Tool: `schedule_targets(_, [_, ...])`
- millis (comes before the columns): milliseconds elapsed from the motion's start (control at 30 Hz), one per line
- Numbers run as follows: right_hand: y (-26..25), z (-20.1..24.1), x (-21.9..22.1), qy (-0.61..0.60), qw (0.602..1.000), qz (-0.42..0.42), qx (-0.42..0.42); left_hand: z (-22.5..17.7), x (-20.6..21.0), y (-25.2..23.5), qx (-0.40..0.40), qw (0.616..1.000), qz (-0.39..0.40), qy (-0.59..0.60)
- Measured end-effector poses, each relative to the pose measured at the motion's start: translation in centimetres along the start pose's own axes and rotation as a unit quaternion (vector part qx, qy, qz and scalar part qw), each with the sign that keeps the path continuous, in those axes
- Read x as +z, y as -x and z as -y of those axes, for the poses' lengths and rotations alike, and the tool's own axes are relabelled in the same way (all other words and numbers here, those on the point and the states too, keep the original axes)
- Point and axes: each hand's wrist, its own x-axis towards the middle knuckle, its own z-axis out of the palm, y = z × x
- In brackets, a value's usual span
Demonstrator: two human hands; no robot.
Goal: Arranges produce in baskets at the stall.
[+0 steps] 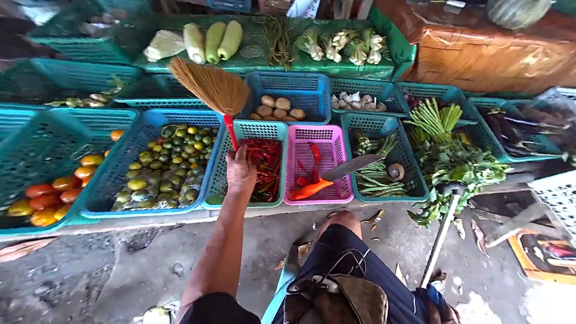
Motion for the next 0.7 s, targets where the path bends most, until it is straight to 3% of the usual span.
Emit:
schedule_targets(133, [0.1, -0.2, 0.3, -0.019, 1.0, -0.002, 0.0, 0.5, 0.1, -0.2, -0.044, 0.992, 0.093, -0.077])
schedule_targets(233, [0.3, -0.1, 0.2, -0.026, 1.0, -0.009, 0.011, 0.2, 0.9, 0.0, -0.078, 0.988, 0.067, -0.114])
schedule_targets(333, [0.6, 0.0, -0.1, -0.025, 0.999, -0.004, 0.027, -1.3, 1.1, 1.7, 0.017, 0.995, 0.006, -0.102])
schedule_targets(400, [0.7, -0.4, 0.1, -0.035, 0.999, -0.006, 0.023, -2.9, 1.5, 3.4, 0.125, 0.989, 0.026, -0.074])
schedule_targets(467, [0.5, -1.1, 0.7, -0.043, 0.999, -0.011, 0.014, -4.7, 2.8, 4.8, 0.213, 0.967, 0.133, -0.031])
schedule_targets(567, [0.2, -1.2, 1.1, -0.054, 0.998, -0.029, 0.01, -8.0, 5.4, 5.7, 0.196, 0.903, 0.372, -0.09])
schedule_targets(633, [0.3, -1.1, 1.2, -0.056, 0.997, -0.039, 0.021, -9.0, 7.3, 5.8, 0.177, 0.88, 0.413, -0.15])
schedule_targets(700, [0.5, -1.1, 1.2, -0.059, 0.997, -0.046, 0.031, -9.1, 8.5, 5.7, 0.174, 0.883, 0.404, -0.165])
